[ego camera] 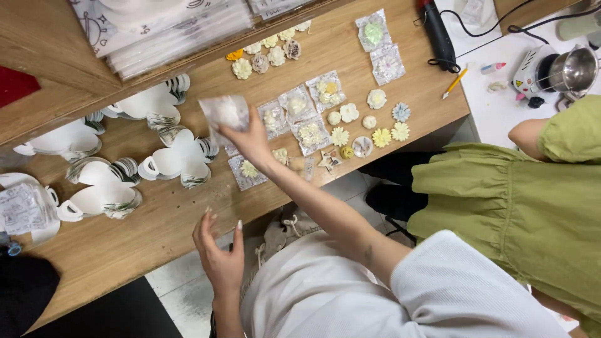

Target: The person picks small flower-shaped decorative items from a table and places them into small transparent plastic bags. They seal each bag and set it aside, repeating the process for multiple items.

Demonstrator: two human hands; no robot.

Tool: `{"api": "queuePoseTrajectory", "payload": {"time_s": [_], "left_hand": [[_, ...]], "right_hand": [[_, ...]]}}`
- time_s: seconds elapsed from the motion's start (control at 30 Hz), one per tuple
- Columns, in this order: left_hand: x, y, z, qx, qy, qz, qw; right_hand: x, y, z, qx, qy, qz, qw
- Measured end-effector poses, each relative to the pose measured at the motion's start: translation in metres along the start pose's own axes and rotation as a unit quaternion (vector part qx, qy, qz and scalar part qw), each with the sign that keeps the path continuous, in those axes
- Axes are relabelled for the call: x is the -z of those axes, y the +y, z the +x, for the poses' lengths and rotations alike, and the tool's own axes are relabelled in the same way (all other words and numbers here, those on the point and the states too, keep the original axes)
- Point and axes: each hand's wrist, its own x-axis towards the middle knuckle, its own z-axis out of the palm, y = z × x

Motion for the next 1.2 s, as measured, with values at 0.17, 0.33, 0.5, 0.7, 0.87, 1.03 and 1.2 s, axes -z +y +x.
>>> {"api": "queuePoseTrajectory", "payload": {"time_s": [0.17,0.33,0.5,0.7,0.87,1.03,1.2], "left_hand": [[-0.029,0.022,0.034,-0.188,-0.013,0.058,0.98],[-0.044,0.05,0.033,-0.257,-0.062,-0.125,0.956],[-0.073,-0.002,0.017,0.064,-0.155,-0.359,0.918],[-0.068,0.019,0.035,0.136,-0.133,-0.54,0.82],[-0.06,0.033,0.036,0.111,-0.145,-0.507,0.842],[-0.056,0.041,0.039,0.088,-0.165,-0.473,0.861],[-0.051,0.041,0.043,0.065,-0.168,-0.49,0.853]], "right_hand": [[0.071,-0.062,-0.125,0.02,-0.046,-0.051,0.997],[0.109,-0.104,-0.164,0.096,-0.185,-0.323,0.923],[0.132,-0.161,-0.161,0.177,-0.262,-0.293,0.902],[0.145,-0.163,-0.146,0.253,-0.163,-0.323,0.897],[0.144,-0.177,-0.137,0.303,-0.14,-0.371,0.867],[0.141,-0.179,-0.13,0.362,-0.115,-0.423,0.822],[0.136,-0.169,-0.124,0.381,-0.097,-0.439,0.808]]}}
